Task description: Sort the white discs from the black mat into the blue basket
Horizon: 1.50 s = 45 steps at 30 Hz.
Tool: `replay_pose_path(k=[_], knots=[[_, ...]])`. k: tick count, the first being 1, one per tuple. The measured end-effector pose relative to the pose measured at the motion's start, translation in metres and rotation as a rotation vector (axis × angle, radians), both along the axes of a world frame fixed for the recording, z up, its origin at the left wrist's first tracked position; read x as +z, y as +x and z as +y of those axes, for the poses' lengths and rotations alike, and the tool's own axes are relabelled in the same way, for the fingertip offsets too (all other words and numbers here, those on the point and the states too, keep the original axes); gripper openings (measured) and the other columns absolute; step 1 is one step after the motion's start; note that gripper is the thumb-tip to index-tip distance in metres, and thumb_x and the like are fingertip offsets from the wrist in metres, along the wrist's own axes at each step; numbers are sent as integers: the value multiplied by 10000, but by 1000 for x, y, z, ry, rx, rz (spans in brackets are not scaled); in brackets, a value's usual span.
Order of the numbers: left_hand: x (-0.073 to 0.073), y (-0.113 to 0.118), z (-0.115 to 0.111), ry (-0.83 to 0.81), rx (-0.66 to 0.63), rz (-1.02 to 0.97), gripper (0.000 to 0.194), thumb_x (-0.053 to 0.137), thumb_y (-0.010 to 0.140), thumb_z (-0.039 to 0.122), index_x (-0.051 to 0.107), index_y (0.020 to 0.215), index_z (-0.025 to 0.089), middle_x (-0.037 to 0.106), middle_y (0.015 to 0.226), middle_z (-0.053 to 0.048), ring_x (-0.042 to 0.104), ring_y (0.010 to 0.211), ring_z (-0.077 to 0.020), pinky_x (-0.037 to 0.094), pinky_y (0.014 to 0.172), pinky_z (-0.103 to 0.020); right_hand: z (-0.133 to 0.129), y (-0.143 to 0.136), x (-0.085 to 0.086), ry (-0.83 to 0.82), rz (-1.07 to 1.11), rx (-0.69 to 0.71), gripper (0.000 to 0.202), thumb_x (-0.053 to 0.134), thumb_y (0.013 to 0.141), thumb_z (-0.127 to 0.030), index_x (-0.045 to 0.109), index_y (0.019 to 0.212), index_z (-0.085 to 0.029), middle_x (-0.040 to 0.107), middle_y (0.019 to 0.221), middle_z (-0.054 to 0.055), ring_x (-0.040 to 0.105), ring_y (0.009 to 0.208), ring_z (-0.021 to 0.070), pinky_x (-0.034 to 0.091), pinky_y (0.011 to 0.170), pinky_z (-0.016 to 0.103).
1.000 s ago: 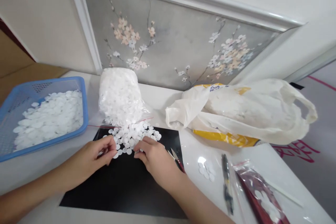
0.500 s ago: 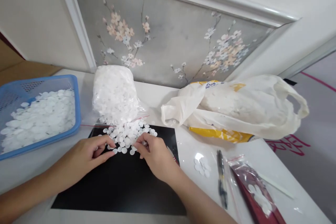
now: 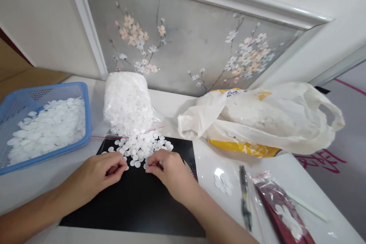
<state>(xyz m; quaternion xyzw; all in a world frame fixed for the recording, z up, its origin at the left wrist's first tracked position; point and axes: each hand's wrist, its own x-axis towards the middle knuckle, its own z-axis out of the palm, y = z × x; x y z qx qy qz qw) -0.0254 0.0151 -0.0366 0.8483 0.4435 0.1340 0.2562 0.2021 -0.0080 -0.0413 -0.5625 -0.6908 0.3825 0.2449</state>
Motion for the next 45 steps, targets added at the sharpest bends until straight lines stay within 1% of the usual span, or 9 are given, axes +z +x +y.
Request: replay_pose_path(k=[6,12,16,20,27,32,38,43,45], knots=[[19,6,2,-859,276,-531,203,528,818,308,436,676,197,679,747,-9,400,476,-66,228,450,-207,-3,-1,-8,471,-460,344,160,516,957,-121,618,848,-177,598,817,20,607,724,155,480,654,263],[20,3,3,-1017,319,-735,153,565,705,241,415,714,211,653,683,2,422,483,-78,136,424,-213,-3,5,-10,487,-379,410,148,526,950,-118,633,860,-166,601,807,24,595,694,141,465,632,246],[16,5,-1,-888,278,-534,58,503,775,248,536,791,203,484,552,64,346,489,-90,181,453,-215,-2,6,-2,201,-95,309,109,607,899,-125,681,870,-200,639,823,4,603,703,121,451,644,225],[11,8,-5,-463,202,-201,127,501,847,292,597,804,220,366,542,82,354,515,-111,264,520,-229,-2,11,9,-63,98,128,87,592,866,-145,642,852,-216,621,754,-31,549,641,110,420,600,226],[-2,8,-6,59,54,164,92,556,905,254,617,973,263,704,841,27,626,683,-179,332,606,-260,-4,11,17,-121,64,-60,122,466,888,-174,579,902,-219,521,676,-53,457,576,107,338,529,223],[-7,12,-2,64,46,83,48,590,877,209,617,886,248,692,803,18,630,717,-194,307,595,-263,-12,-11,10,11,-263,75,87,609,888,-165,598,947,-228,643,748,-25,587,631,144,386,578,246],[-8,12,5,21,23,-21,232,558,863,213,524,634,224,569,651,1,516,625,-182,244,576,-286,-14,-16,-10,355,-492,274,157,488,951,-106,533,830,-196,646,807,42,626,686,198,420,586,292],[5,11,0,-31,62,-100,202,473,892,199,471,691,225,551,662,10,480,605,-158,271,581,-283,-11,-13,1,-7,173,-47,177,427,985,-284,461,825,-215,620,739,0,499,556,118,371,518,245],[13,13,-7,-212,102,-212,192,432,934,254,466,747,227,618,701,12,465,578,-133,295,565,-262,-13,-8,10,-193,517,-140,235,476,955,-360,412,779,-216,632,754,3,408,502,82,292,464,218]])
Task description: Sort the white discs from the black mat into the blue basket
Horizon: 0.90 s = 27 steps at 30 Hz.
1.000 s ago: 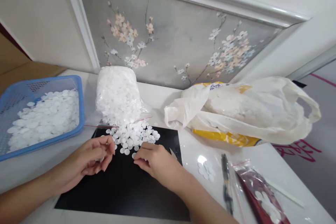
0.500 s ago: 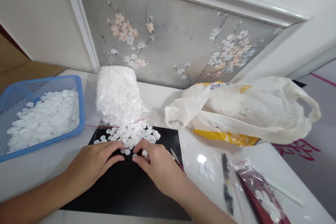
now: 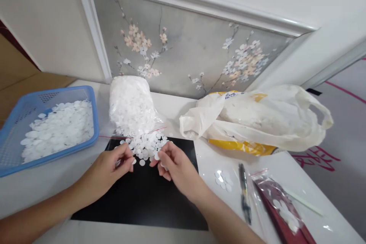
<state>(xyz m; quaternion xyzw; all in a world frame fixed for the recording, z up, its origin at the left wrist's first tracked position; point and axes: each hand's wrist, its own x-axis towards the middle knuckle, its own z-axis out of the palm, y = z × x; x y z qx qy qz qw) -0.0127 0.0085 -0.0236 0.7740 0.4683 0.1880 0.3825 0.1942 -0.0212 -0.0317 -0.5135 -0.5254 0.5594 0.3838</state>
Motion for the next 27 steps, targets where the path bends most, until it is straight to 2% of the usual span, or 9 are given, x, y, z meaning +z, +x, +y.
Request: replay_pose_path(k=[2,4,6,10,14,18,20,24,27], knots=[[5,2,-8,-358,28,-207,196,434,948,313,454,774,223,691,757,-2,384,503,-99,262,509,-247,-5,8,6,-110,209,-46,282,587,881,-361,383,752,-215,635,755,-4,330,470,55,211,442,207],[4,4,-15,-699,42,-385,189,494,923,333,453,782,213,714,736,-16,264,434,-69,175,459,-248,-12,19,8,-165,266,-109,280,667,810,-351,428,780,-208,596,703,-30,288,464,48,171,443,208],[-1,7,-20,-870,50,-457,179,564,888,329,491,798,193,704,690,-18,191,412,-47,113,451,-257,-20,33,6,-178,245,-185,284,680,798,-410,493,807,-196,531,664,-41,297,484,59,194,448,210],[-7,12,-23,-903,80,-482,267,632,858,407,593,831,144,719,774,-63,207,434,-34,103,466,-268,-34,61,-2,-172,33,-233,460,582,844,-590,432,638,-207,341,508,-86,283,452,75,267,442,224],[-2,16,-23,-889,116,-504,404,546,894,528,632,861,134,728,833,-89,310,472,-47,146,484,-262,-39,74,-7,-130,-171,-207,440,577,812,-642,543,894,-211,468,591,-69,385,458,97,333,454,239],[2,17,-25,-882,158,-521,442,546,877,569,651,884,140,718,822,-76,430,504,-70,180,490,-256,-42,74,-8,-119,-276,-195,443,499,857,-640,508,747,-211,415,575,-59,387,498,113,331,478,251],[2,18,-25,-880,161,-530,432,564,867,561,661,910,143,713,822,-71,480,533,-84,196,491,-249,-45,70,-4,-97,-301,-182,416,490,874,-612,504,755,-214,405,590,-54,384,521,120,328,483,250],[0,21,-25,-932,158,-535,320,693,792,427,664,947,149,709,838,-67,553,631,-115,260,501,-226,-54,45,11,69,-365,-149,212,441,938,-435,514,956,-236,497,733,-16,488,642,148,422,559,250],[0,22,-29,-1008,146,-582,292,775,699,338,670,899,153,678,769,-32,552,624,-111,297,512,-209,-57,8,20,211,-433,113,153,361,953,-228,513,958,-235,583,795,10,551,662,144,473,602,247]])
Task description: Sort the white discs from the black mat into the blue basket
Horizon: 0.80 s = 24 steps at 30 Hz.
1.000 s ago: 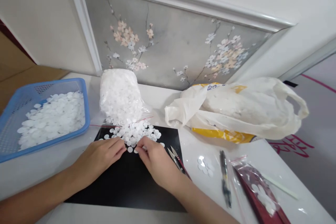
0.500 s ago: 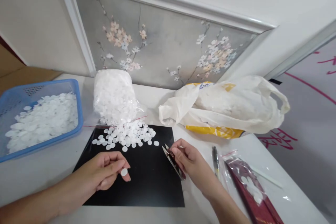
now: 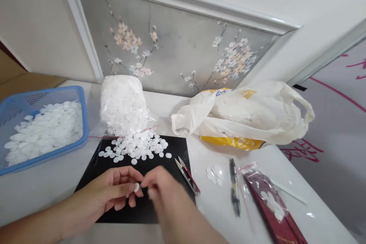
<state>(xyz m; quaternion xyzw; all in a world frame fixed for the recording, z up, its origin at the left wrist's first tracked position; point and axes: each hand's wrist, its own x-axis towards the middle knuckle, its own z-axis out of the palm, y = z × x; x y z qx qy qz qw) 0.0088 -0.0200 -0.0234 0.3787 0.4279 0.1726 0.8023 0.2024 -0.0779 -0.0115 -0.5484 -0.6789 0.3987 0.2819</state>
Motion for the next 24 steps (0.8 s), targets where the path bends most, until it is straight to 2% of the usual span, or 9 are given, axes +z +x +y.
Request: replay_pose_path(k=[2,4,7,10,16,18,20,21,24], knots=[[3,0,-3,-78,9,-49,272,794,656,302,671,856,164,645,727,2,544,627,-103,330,542,-196,3,-28,3,135,-121,206,92,486,877,-175,540,945,-207,616,903,58,586,710,163,503,600,255],[7,-1,-6,-168,29,-46,229,762,681,321,674,841,183,643,730,13,567,683,-118,381,604,-198,8,-53,2,350,-400,373,181,574,815,-133,578,995,-158,642,944,119,603,826,247,536,715,362],[12,-4,-6,-276,73,32,162,687,742,361,657,785,208,649,717,14,603,766,-158,426,669,-228,15,-76,1,535,-635,389,256,541,841,-110,590,1091,-89,656,1000,190,615,896,318,550,733,433],[12,-7,-4,-317,123,26,144,685,712,320,601,692,204,579,619,30,569,674,-146,414,609,-226,15,-79,2,561,-645,359,275,523,867,-135,579,1133,-95,658,1016,197,641,870,306,567,640,372],[4,-11,-6,-226,187,-42,157,641,631,159,601,783,175,517,592,48,405,514,-68,251,459,-164,0,-51,5,494,-429,268,328,438,875,-115,529,1145,-278,651,1138,60,681,908,190,557,698,227],[1,-10,-7,-227,177,-89,134,645,660,173,593,783,163,523,609,41,356,485,-48,161,419,-164,2,-32,1,507,-400,181,345,382,872,-67,520,1114,-270,650,1099,51,689,800,157,545,642,216],[-2,-10,-6,-201,158,-74,145,646,692,188,601,828,160,548,645,32,324,461,-35,99,402,-180,7,-8,-6,518,-444,42,313,343,884,-34,535,986,-259,651,915,25,632,581,133,497,516,228],[-2,-9,-5,-164,151,-44,153,646,712,200,605,854,162,563,665,26,335,462,-36,93,400,-186,11,5,-10,547,-522,-56,240,378,897,-65,531,910,-249,634,821,23,604,540,153,473,483,254],[-3,-6,-1,40,125,35,138,631,782,244,605,893,166,597,712,10,388,492,-45,151,411,-186,18,39,-28,464,-718,-118,126,582,824,-130,526,850,-239,636,773,43,642,683,256,496,561,334]])
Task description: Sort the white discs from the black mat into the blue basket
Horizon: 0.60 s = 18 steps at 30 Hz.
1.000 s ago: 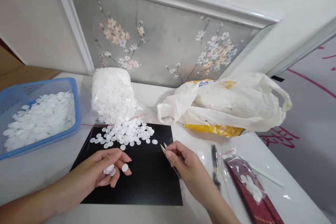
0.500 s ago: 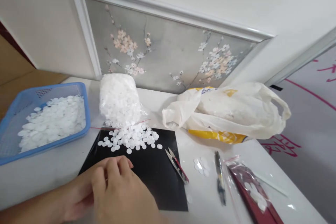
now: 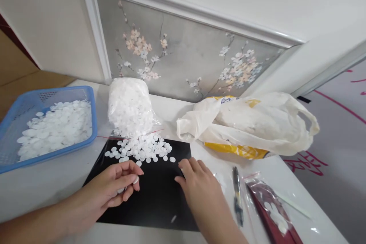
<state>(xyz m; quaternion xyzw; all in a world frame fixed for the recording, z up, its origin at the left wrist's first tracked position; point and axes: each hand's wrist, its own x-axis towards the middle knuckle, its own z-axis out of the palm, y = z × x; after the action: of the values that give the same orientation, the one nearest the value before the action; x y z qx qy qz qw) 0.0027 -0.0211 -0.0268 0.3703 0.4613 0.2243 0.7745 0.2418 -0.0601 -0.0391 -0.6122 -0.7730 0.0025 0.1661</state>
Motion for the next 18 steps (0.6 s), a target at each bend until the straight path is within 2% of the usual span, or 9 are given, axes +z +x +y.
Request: replay_pose_path(k=[2,5,7,10,12,14,16,18], knots=[[0,2,3,111,-42,32,162,634,805,273,612,923,165,610,734,8,378,491,-43,197,426,-193,1,15,-11,-107,46,-58,160,599,789,-105,526,843,-237,635,791,45,642,710,257,501,589,343],[-1,4,6,171,-85,72,249,686,774,310,622,964,163,623,764,0,401,520,-58,219,437,-206,-1,22,-18,-235,221,-162,177,575,782,-100,516,877,-238,609,755,15,615,662,215,483,584,312],[0,6,7,160,-95,113,307,712,755,340,632,982,150,631,755,-8,423,538,-71,209,440,-216,-1,20,-17,-291,316,-219,177,574,785,-129,512,909,-239,595,707,-9,589,620,201,455,562,293],[4,13,9,99,-154,175,302,689,788,359,648,975,126,631,688,6,347,466,-43,191,460,-232,1,19,-7,-343,392,-241,56,541,832,-194,540,869,-235,596,676,-13,577,619,197,426,563,283],[8,22,9,76,-198,168,241,665,814,343,641,915,126,645,685,4,319,444,-29,183,471,-239,2,22,0,-289,450,-248,98,497,886,-252,566,823,-224,609,721,9,590,669,199,438,607,290],[13,34,10,73,-215,106,196,636,837,333,603,862,142,685,759,-25,389,475,-40,178,472,-241,2,27,7,-193,543,-274,208,443,936,-313,599,843,-211,595,761,22,586,661,185,451,621,288],[18,49,12,64,-236,41,179,603,865,338,561,857,164,705,803,-40,468,526,-64,182,473,-234,0,30,12,-124,629,-290,273,417,961,-350,645,943,-200,568,780,22,561,610,162,453,591,276],[22,62,15,70,-259,10,167,584,884,338,559,890,174,695,774,-19,483,537,-67,224,492,-217,-2,31,15,-97,675,-279,315,430,967,-362,679,1068,-197,549,782,18,541,593,150,448,564,264]])
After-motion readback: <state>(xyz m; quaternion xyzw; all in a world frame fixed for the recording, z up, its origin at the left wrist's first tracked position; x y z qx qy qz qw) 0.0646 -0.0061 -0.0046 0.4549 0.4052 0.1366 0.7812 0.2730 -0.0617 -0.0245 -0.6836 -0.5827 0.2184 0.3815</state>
